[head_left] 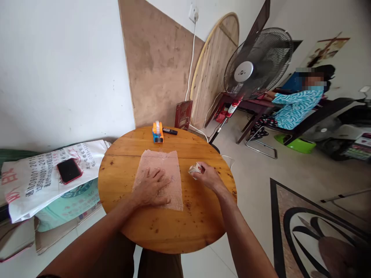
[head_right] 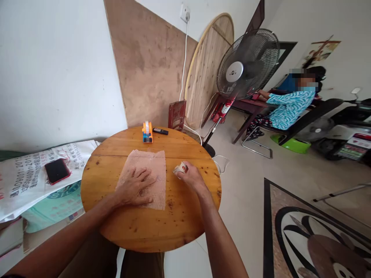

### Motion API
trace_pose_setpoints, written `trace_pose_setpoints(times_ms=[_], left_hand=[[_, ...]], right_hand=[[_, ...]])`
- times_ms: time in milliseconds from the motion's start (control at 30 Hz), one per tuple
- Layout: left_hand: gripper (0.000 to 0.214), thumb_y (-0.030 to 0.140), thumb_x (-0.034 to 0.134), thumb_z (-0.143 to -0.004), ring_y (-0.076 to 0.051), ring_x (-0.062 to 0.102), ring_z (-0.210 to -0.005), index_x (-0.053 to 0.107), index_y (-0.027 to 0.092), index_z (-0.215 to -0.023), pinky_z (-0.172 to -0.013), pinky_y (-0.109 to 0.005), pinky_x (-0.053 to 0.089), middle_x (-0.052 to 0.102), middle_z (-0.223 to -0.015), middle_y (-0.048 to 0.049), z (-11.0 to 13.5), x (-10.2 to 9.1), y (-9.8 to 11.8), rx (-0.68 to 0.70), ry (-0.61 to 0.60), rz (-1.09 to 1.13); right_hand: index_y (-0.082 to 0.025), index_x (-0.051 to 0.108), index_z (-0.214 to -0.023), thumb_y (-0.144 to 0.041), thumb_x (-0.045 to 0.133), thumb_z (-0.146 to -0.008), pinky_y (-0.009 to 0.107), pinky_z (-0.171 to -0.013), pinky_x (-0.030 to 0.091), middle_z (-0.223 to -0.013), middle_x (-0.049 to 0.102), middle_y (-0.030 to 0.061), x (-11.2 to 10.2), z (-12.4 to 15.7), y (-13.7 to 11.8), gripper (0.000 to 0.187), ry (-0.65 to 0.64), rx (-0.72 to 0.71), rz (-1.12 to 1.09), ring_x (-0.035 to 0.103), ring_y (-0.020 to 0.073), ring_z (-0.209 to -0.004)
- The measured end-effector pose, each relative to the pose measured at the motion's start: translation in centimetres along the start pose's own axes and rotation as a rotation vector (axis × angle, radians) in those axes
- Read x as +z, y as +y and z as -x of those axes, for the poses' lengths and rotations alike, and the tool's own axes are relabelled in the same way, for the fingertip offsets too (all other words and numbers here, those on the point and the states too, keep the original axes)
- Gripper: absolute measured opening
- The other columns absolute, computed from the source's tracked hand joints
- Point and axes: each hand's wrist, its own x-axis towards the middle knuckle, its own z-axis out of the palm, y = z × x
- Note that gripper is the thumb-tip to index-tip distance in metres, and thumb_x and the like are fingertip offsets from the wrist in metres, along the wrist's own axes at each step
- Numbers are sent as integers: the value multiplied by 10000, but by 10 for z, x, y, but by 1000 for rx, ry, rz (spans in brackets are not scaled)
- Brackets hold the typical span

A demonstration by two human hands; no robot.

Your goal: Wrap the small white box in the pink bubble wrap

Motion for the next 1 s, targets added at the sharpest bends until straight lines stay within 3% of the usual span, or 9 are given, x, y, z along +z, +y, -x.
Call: trace_pose_setpoints(times_ms=[133,233,300,400,467,567,667,767,1000], left_hand=[[780,693,591,-764,-425,251,-1440,480,293,-1425,-1122,-701,56,348,-1554,-162,0,0,-1,16,21,19],[806,682,603,-763,-437,262,-1423,429,314,-1458,-1126,-706,13,379,-1540,-128,-2,1,-2,35,39,50],[824,656,626,-760,-446,278,-1410,397,322,-1477,-1123,-714,-6,413,-1520,-115,-2,2,-1,37,42,75],[811,640,636,-762,-461,261,-1416,417,307,-1468,-1114,-731,37,391,-1535,-122,-2,-3,-3,42,43,125],[694,586,627,-796,-436,277,-1421,496,299,-1414,-1125,-702,129,399,-1534,-112,1,-10,-7,51,57,184],[443,380,633,-819,-342,448,-1338,649,264,-1246,-1129,-566,295,561,-1403,-97,8,-26,-21,18,177,257],[317,207,578,-801,-236,651,-1038,718,236,-1084,-977,-405,485,724,-1105,-59,8,-36,-39,-162,303,281],[320,132,564,-740,-214,665,-938,726,206,-1006,-891,-355,520,742,-1008,-49,-1,-32,-53,-228,339,253],[267,96,513,-757,-221,630,-903,720,187,-898,-866,-395,478,732,-946,-64,-16,-8,-62,-169,416,247]], right_hand=[[-196,610,-1057,-354,701,-691,260,-709,432,-869,637,-12,13,2,-48,409,-123,-281,-359,573,166,-783],[-206,612,-1068,-270,689,-688,247,-661,395,-798,596,-36,31,-4,-81,392,-201,-452,-272,521,143,-714],[-198,619,-1025,-196,658,-675,256,-667,383,-826,597,-23,45,-12,-89,352,-228,-536,-151,509,144,-720],[-176,614,-1004,-183,640,-655,285,-708,401,-877,601,8,65,-27,-74,350,-236,-526,-100,515,162,-750],[-177,569,-1138,-231,636,-679,300,-760,429,-970,614,28,75,-34,-56,468,-254,-491,-267,551,180,-826],[-196,546,-1190,-257,626,-702,304,-782,448,-970,624,13,83,-37,-37,498,-328,-452,-444,575,187,-863],[-212,534,-1248,-233,676,-664,323,-831,458,-1068,634,26,83,-35,-34,601,-322,-432,-400,588,200,-914],[-222,501,-1316,-193,696,-651,355,-902,463,-1207,619,67,83,-32,-36,694,-321,-461,-345,598,227,-1017],[-225,473,-1332,-182,695,-693,375,-967,473,-1252,618,88,85,-33,-29,678,-368,-468,-401,592,238,-1150]])
